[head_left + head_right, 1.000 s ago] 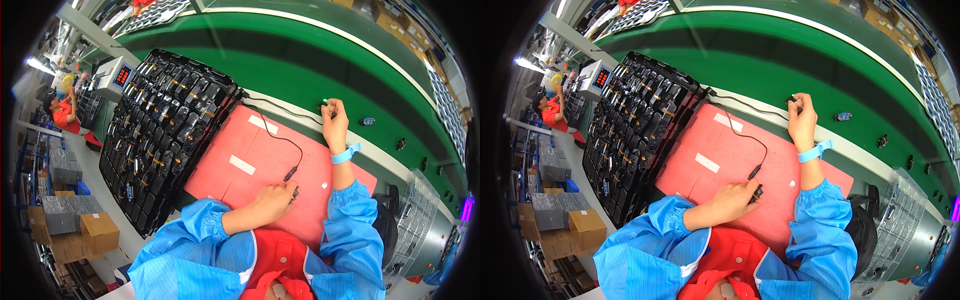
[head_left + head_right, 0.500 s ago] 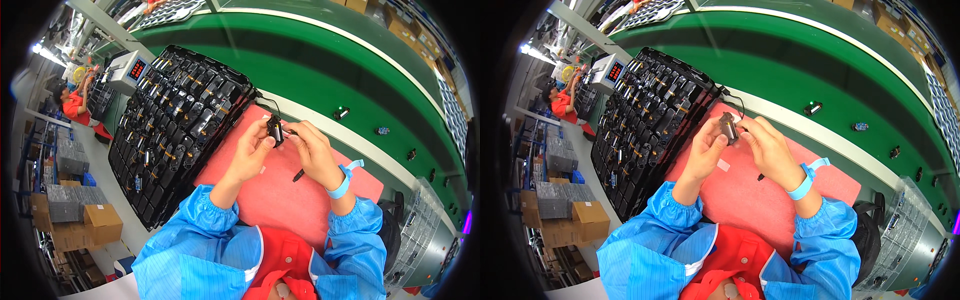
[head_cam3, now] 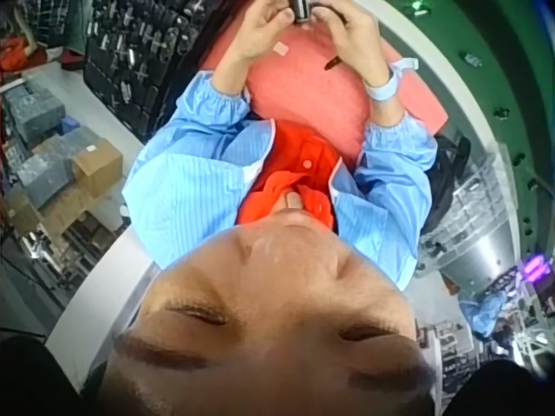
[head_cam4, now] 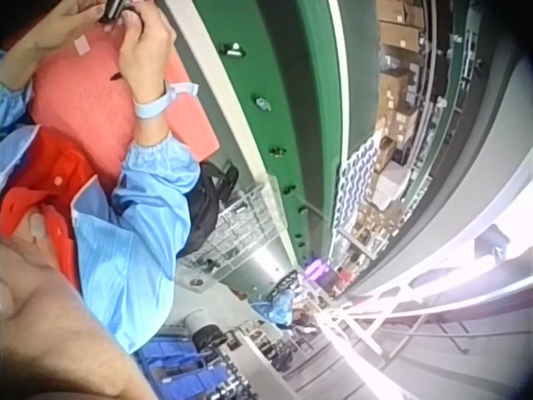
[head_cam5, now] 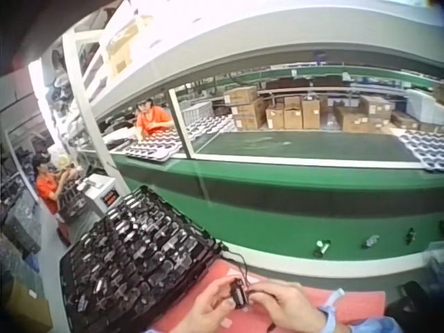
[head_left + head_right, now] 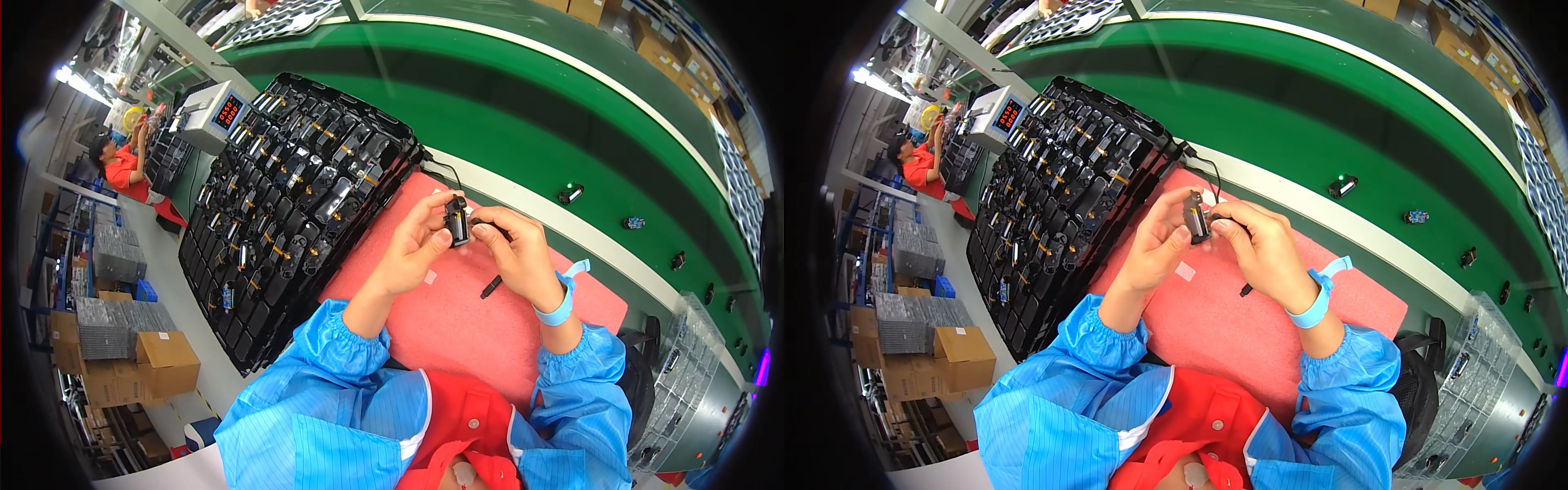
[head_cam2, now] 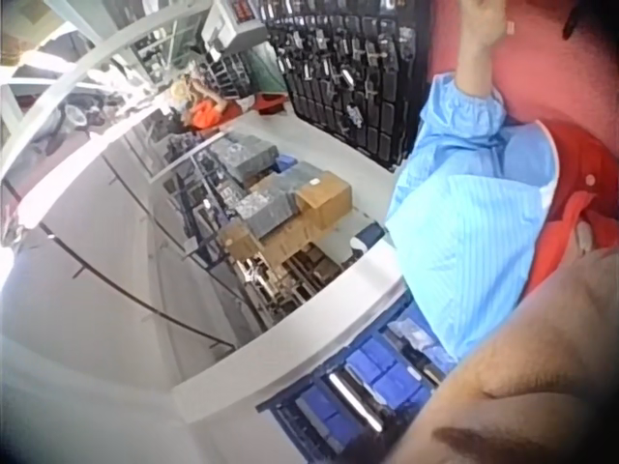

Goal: Assembling small electronic modules by plugging in connectors and components on a factory workstation.

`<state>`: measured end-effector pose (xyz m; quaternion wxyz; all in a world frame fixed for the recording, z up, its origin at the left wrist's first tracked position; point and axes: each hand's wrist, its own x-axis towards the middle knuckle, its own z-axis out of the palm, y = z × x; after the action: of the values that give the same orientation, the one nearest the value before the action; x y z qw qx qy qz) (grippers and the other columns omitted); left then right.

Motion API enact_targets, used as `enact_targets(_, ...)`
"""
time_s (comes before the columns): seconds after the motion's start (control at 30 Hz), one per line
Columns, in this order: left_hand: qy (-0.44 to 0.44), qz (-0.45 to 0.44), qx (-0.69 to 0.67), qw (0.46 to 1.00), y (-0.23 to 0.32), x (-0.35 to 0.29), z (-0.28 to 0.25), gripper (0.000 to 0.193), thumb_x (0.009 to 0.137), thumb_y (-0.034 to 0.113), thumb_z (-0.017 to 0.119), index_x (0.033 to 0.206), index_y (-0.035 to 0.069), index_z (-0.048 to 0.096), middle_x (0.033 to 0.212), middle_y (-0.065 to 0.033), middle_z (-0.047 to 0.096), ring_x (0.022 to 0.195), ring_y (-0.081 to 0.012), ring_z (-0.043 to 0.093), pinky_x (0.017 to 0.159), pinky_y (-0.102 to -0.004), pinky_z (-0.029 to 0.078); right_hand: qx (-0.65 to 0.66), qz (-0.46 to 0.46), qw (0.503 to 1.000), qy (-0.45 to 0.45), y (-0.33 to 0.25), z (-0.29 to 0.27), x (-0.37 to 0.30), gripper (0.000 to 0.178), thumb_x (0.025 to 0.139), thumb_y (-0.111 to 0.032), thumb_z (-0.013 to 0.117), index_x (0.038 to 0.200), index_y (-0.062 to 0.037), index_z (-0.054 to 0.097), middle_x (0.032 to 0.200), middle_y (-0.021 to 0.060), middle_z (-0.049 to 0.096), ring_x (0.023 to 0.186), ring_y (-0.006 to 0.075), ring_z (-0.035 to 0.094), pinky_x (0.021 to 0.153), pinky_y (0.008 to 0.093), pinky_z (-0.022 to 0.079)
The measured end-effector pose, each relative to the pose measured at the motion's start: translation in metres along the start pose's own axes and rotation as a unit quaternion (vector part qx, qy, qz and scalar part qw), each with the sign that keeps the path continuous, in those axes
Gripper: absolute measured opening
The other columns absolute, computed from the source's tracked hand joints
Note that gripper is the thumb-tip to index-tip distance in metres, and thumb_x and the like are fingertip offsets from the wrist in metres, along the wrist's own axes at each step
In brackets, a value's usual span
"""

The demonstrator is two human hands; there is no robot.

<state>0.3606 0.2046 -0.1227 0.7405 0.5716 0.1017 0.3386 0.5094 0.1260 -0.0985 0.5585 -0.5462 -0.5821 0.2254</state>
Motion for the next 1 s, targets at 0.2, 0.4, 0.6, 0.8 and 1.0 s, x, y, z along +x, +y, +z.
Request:
enact_targets(0.2, -0.08, -0.01, -0.006, 0.997, -0.002, 0.002, -0.013, 0.042, 0.092, 0.014, 0.041, 0.132, 0.001, 0.034, 0.102, -0.009, 0.056, 0.081, -0.013, 0.055, 0.073, -0.0258, 0.046, 0.073, 0.09, 0.992, -0.05, -0.009, -0.003, 0.0, 0.012, 0.082, -0.005, 0.056, 0.09, 0.0015, 0.061, 0.068, 0.0058, 0.058, 0.054, 0.0113, 0.049, 0.05, 0.0239, 0.04)
enact_targets(0.4, -0.057, -0.04, 0.197, 0.978, 0.009, 0.002, -0.006, 0.037, 0.093, 0.009, 0.036, 0.13, 0.004, 0.04, 0.1, -0.0063, 0.057, 0.078, -0.0095, 0.052, 0.071, -0.0234, 0.045, -0.064, 0.076, 0.983, -0.155, -0.008, -0.014, 0.002, 0.009, 0.082, -0.006, 0.055, 0.079, 0.0016, 0.059, 0.06, 0.0023, 0.054, 0.053, 0.0081, 0.047, 0.047, 0.0232, 0.038)
enact_targets(0.6, 0.023, 0.074, 0.269, 0.96, 0.001, 0.009, -0.003, 0.032, 0.092, 0.01, 0.038, 0.122, 0.003, 0.048, 0.09, -0.0062, 0.06, 0.07, -0.0085, 0.051, 0.064, -0.0232, 0.044, 0.019, 0.141, 0.983, -0.117, -0.004, -0.007, 0.004, 0.016, 0.085, -0.008, 0.052, 0.074, 0.0017, 0.057, 0.058, 0.001, 0.051, 0.053, 0.0074, 0.046, 0.048, 0.0224, 0.036)
enact_targets(0.8, 0.21, -0.009, 0.368, 0.906, 0.013, 0.0, -0.001, 0.02, 0.091, 0.018, 0.047, 0.097, 0.001, 0.056, 0.065, 0.0008, 0.051, 0.061, -0.005, 0.046, 0.054, -0.0212, 0.039, 0.104, 0.188, 0.972, -0.097, 0.002, -0.009, 0.001, 0.014, 0.086, -0.006, 0.049, 0.078, 0.003, 0.057, 0.067, 0.0015, 0.054, 0.062, 0.0067, 0.048, 0.055, 0.0217, 0.038)
enact_targets(1.0, 0.157, -0.006, 0.379, 0.912, 0.006, 0.001, 0.014, 0.022, 0.082, 0.016, 0.061, 0.093, -0.001, 0.053, 0.06, -0.0067, 0.053, 0.051, -0.0094, 0.05, 0.045, -0.0261, 0.039, -0.132, 0.007, 0.991, -0.006, -0.004, 0.007, -0.003, 0.009, 0.075, 0.004, 0.056, 0.084, 0.0037, 0.054, 0.077, 0.0114, 0.053, 0.061, 0.0208, 0.053, 0.058, 0.0286, 0.043)
